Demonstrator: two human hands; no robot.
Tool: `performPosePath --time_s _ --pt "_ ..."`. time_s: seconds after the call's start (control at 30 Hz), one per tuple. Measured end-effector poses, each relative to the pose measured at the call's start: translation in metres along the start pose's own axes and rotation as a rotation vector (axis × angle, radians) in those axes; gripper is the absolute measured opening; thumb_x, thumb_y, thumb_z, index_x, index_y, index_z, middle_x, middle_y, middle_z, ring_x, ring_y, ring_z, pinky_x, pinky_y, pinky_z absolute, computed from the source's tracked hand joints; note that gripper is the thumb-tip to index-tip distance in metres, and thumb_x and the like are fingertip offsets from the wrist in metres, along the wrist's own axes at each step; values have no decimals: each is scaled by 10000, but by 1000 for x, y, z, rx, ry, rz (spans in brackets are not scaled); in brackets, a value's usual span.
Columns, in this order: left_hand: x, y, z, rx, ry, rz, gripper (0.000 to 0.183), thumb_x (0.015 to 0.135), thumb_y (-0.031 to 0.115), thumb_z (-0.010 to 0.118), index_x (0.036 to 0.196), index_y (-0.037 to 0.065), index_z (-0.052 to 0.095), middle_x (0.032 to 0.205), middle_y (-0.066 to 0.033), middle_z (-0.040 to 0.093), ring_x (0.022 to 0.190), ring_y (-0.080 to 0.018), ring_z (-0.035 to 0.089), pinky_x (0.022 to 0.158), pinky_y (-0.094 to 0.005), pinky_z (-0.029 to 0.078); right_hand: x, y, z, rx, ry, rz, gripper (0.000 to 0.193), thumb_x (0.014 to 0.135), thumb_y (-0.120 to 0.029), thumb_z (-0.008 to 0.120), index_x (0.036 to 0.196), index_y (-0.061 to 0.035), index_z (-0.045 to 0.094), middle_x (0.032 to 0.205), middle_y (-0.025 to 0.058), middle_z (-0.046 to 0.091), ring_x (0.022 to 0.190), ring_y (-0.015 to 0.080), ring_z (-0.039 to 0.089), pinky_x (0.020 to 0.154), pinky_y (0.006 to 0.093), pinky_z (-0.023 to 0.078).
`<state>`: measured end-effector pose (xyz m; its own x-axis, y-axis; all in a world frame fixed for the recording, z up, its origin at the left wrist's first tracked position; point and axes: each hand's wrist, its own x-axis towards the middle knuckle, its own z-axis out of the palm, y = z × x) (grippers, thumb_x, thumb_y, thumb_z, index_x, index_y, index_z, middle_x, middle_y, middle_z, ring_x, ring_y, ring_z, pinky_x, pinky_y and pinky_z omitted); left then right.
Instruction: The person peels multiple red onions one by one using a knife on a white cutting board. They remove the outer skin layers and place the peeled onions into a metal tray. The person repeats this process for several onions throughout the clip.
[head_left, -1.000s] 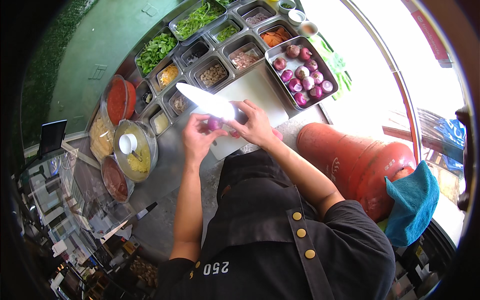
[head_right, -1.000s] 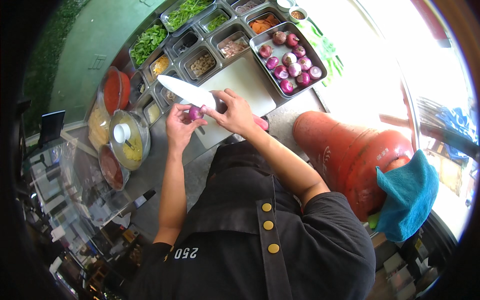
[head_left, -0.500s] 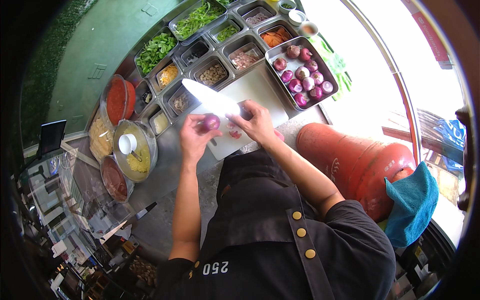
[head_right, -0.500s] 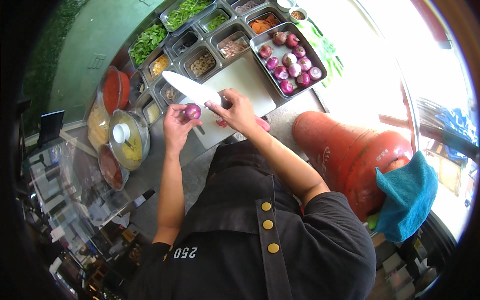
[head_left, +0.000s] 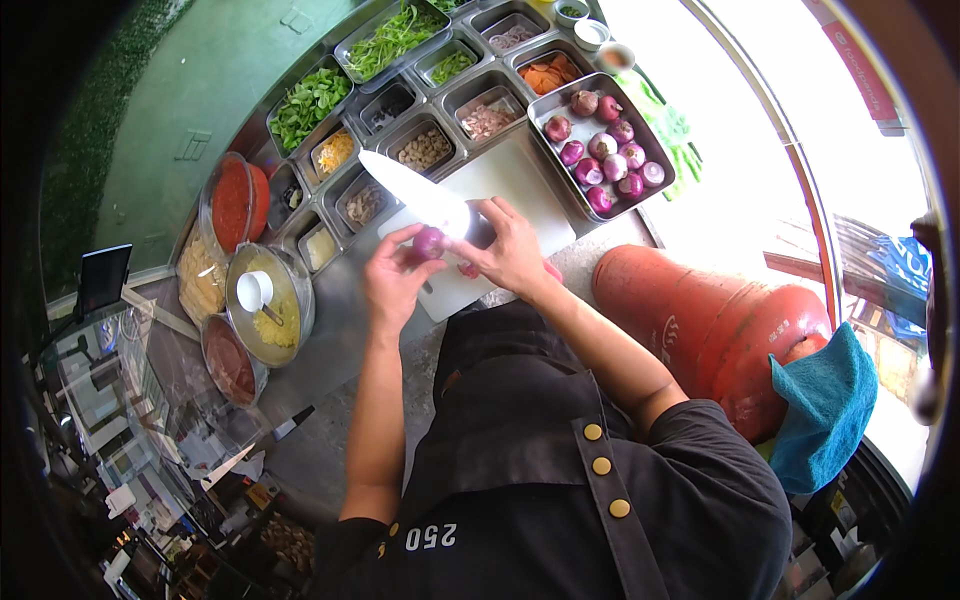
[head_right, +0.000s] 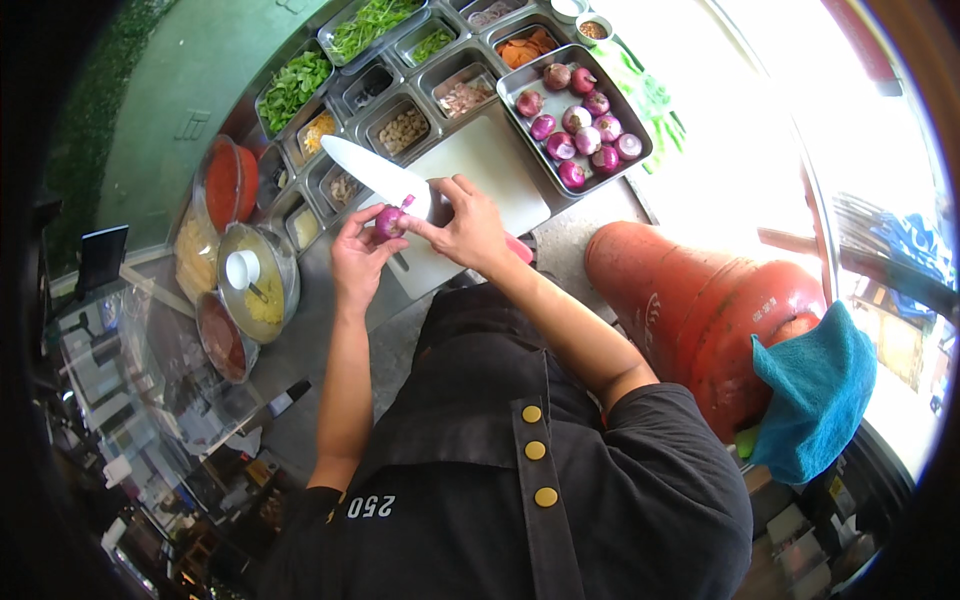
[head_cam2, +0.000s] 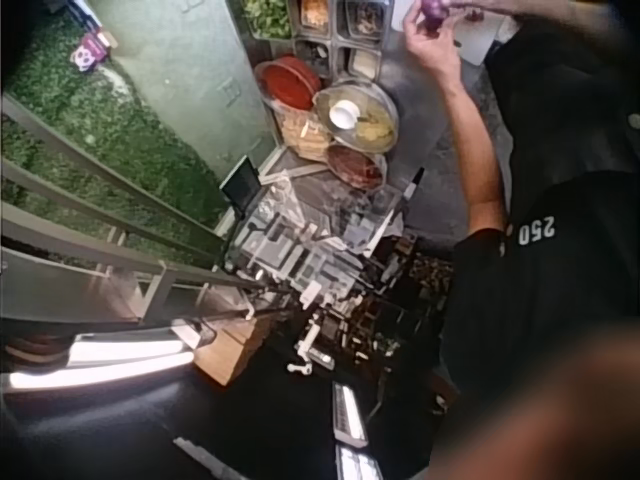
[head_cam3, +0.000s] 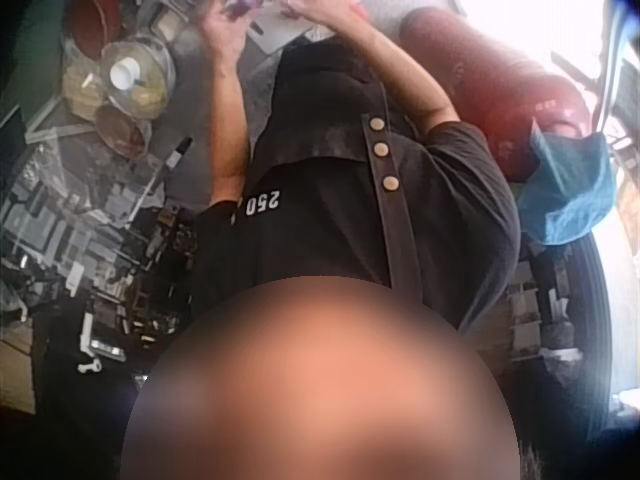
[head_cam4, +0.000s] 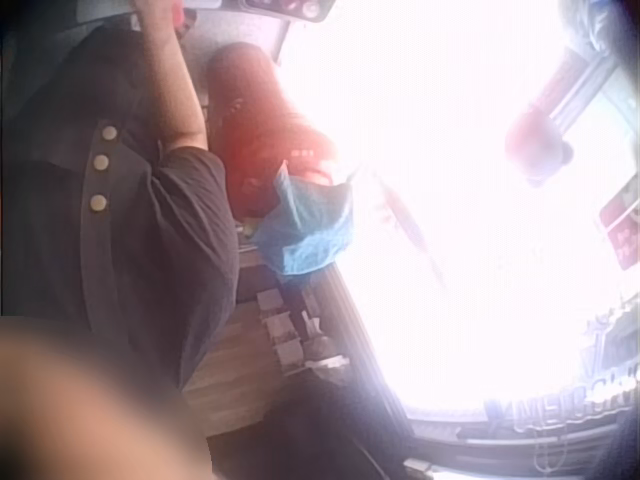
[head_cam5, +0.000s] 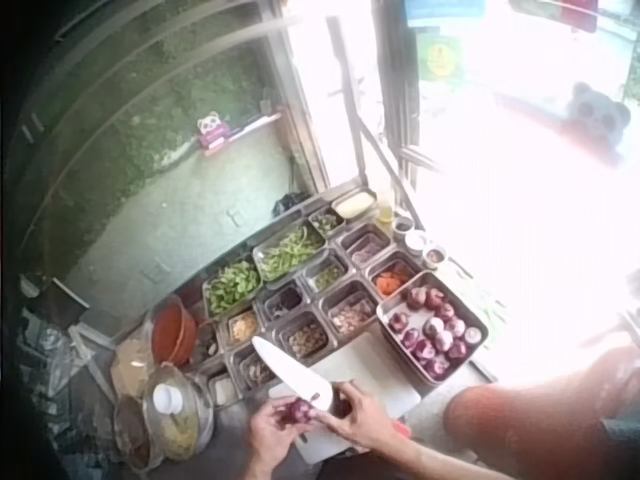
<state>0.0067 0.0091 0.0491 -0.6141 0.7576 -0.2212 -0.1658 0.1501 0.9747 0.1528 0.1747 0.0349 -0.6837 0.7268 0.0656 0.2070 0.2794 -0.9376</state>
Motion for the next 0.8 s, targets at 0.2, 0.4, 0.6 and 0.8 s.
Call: performPosePath --time_s 0.2,0.4,0.6,0.8 --pt "-1 -4 10 72 61 55 550 906 -168 843 1389 -36 615 1246 -191 784 1125 -229 784 1003 -377 683 -4 1 6 -22 23 -1 709 829 -598 954 1201 -21 777 941 116 702 796 293 736 730 418 588" --pt "2 -18 4 257 89 144 510 894 -134 870 1337 -20 644 1153 -138 813 1027 -186 783 935 -350 661 -7 6 8 121 -98 130 644 848 -562 957 1134 -9 795 936 122 724 793 286 744 736 421 592" --pt "-1 -24 -6 342 223 114 541 845 -19 967 1318 13 706 1077 -88 832 927 -145 776 849 -296 616 -12 32 -1 -1 -56 182 624 920 -580 888 1217 -38 800 1045 165 758 866 327 774 804 455 606" --pt "38 -12 53 373 170 180 558 858 29 972 1356 24 721 1091 -96 832 899 -140 752 841 -306 613 -23 87 -4 -150 -91 357 492 1032 -437 709 1311 -37 768 1191 253 742 1082 462 736 978 533 574"
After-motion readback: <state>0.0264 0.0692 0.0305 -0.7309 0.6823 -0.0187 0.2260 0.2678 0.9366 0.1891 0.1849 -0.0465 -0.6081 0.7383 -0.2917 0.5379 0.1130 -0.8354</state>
